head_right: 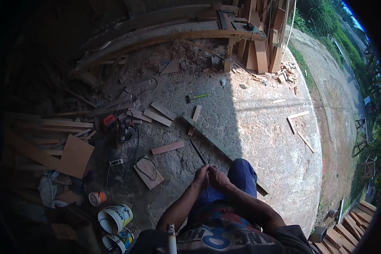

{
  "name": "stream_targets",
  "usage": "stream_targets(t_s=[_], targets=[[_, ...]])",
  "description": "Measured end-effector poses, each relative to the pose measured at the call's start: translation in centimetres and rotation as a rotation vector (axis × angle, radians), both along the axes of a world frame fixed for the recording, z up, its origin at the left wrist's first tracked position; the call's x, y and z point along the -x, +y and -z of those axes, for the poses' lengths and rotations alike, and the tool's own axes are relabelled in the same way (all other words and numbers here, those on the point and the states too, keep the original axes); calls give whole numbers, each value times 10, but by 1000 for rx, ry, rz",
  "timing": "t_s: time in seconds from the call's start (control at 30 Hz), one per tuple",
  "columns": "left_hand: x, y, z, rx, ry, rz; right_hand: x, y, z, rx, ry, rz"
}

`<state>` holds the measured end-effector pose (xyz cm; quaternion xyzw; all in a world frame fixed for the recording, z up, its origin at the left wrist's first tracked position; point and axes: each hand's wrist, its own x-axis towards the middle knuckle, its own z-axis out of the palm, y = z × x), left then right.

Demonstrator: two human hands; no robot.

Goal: The person uses a hand saw to cut a small piece of wood on the floor of a workshop. They then walk to a workbench, open a drawer, and retrieve a chisel before returning to the wood to continue cutting.

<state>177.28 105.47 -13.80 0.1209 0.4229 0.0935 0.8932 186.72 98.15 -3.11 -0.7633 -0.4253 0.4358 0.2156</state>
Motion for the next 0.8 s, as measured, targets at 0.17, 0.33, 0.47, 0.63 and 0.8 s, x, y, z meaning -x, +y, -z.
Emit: stream_targets(t_s=[0.17,0.33,0.47,0.63,0.8], targets=[[-28,35,35,-46,58,-33,-73,56,25,-64,1,13],[-47,26,38,104,274,-486,-188,88,80,-54,-44,73],[-44,5,57,161,445,-803,-268,140,106,104,-114,-200],[-105,13,90,132,537,-780,-299,209,172,134,-99,-383],[-168,20,179,40,581,-648,-264,281,241,101,-150,-484]])
